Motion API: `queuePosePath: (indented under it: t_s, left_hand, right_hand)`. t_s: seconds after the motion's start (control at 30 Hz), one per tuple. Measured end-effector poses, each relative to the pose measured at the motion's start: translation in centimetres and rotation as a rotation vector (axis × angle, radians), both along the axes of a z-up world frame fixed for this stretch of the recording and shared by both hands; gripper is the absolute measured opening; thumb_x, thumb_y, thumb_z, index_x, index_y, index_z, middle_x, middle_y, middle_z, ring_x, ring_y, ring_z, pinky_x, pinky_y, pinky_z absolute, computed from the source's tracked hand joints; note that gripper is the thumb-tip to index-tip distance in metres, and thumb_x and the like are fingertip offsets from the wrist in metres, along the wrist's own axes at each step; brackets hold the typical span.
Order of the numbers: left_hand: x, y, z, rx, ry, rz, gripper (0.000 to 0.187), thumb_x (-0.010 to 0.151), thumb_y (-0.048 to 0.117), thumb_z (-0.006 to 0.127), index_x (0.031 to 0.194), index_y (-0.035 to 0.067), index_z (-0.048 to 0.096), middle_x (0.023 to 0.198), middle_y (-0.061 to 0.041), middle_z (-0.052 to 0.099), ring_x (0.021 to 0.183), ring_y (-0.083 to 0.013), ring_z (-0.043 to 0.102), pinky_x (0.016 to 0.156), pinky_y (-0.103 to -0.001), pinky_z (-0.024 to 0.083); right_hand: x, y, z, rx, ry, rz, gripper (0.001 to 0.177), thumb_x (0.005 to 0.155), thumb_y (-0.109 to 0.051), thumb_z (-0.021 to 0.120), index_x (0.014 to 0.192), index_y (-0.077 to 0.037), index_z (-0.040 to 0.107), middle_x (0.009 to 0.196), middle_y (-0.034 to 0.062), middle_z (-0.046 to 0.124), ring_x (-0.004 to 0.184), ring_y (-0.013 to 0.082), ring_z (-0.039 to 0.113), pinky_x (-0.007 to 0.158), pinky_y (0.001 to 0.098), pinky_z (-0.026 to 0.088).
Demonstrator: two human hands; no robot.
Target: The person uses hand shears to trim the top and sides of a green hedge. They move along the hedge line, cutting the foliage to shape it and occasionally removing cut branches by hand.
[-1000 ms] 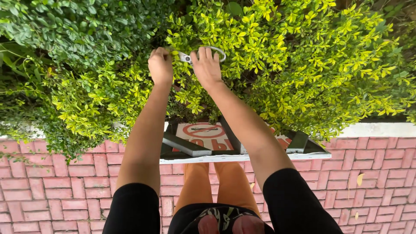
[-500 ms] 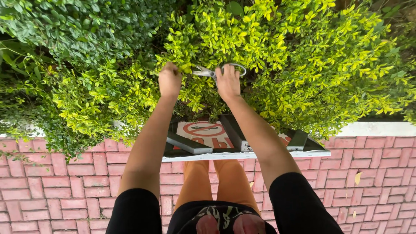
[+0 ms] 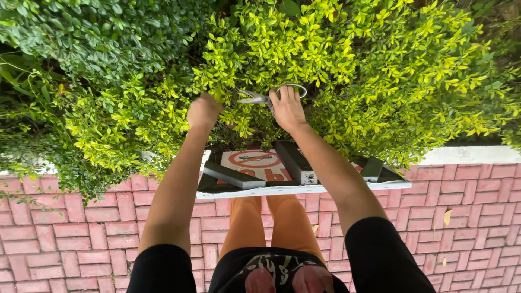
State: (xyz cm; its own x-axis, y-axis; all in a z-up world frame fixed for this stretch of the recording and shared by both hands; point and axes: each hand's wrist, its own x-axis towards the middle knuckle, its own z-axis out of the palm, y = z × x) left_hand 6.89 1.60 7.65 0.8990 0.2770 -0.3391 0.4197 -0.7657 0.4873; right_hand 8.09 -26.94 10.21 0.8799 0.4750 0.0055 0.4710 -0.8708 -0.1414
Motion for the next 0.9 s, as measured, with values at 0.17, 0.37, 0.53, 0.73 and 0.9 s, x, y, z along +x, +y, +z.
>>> queuePosePath:
  t_s: [0.17,0.37,0.53,0.73,0.9]
  left_hand:
    - [-2.3,-0.7,-4.8,0.007,0.379,-0.064,0.050,0.077,0.047,0.088,0.102,0.005,0.076,0.102,-0.018,0.073,0.092,-0.0333,0.072,0.081,-0.047,0.059]
    - [-2.3,-2.2,-3.6,-0.070,0.269,-0.032,0.027,0.075,0.026,0.083,0.096,0.010,0.079,0.095,-0.016,0.076,0.089,-0.0352,0.074,0.081,-0.045,0.060]
    - [-2.1,-1.2,-4.0,-0.064,0.034,-0.023,0.015,0.079,0.020,0.079,0.089,0.009,0.078,0.090,-0.018,0.074,0.083,-0.0374,0.072,0.075,-0.047,0.058]
    - [-0.5,0.6,-1.0,-0.095,-0.043,0.139,0.044,0.078,0.012,0.079,0.119,0.009,0.063,0.115,-0.016,0.067,0.100,-0.0367,0.069,0.085,-0.047,0.056]
    - [3.7,2.7,-2.9,-0.049,-0.267,0.173,0.073,0.077,-0.011,0.066,0.145,0.013,0.053,0.154,-0.021,0.036,0.112,-0.0404,0.067,0.087,-0.044,0.059]
  right_hand:
    - [-1.4,0.6,-1.2,-0.079,-0.051,0.164,0.034,0.091,-0.010,0.060,0.125,-0.008,0.063,0.111,0.0150,0.055,0.109,0.0326,0.054,0.096,0.0504,0.044]
    - [-1.8,2.8,-3.8,-0.108,-0.062,0.258,0.029,0.093,-0.008,0.061,0.122,-0.008,0.065,0.110,0.0147,0.056,0.106,0.0317,0.056,0.092,0.0501,0.048]
    - [-1.2,3.0,-4.7,-0.106,-0.039,0.191,0.027,0.095,-0.005,0.063,0.122,-0.004,0.063,0.109,0.0186,0.057,0.103,0.0346,0.061,0.083,0.0456,0.055]
    - [1.4,3.6,-0.8,-0.021,-0.150,-0.072,0.035,0.077,-0.014,0.067,0.110,-0.003,0.063,0.102,0.0230,0.059,0.095,0.0383,0.063,0.074,0.0502,0.057]
    - [3.3,5.0,-5.7,-0.038,-0.007,-0.094,0.021,0.100,-0.007,0.063,0.120,-0.003,0.061,0.113,0.0231,0.056,0.103,0.0365,0.061,0.084,0.0489,0.057]
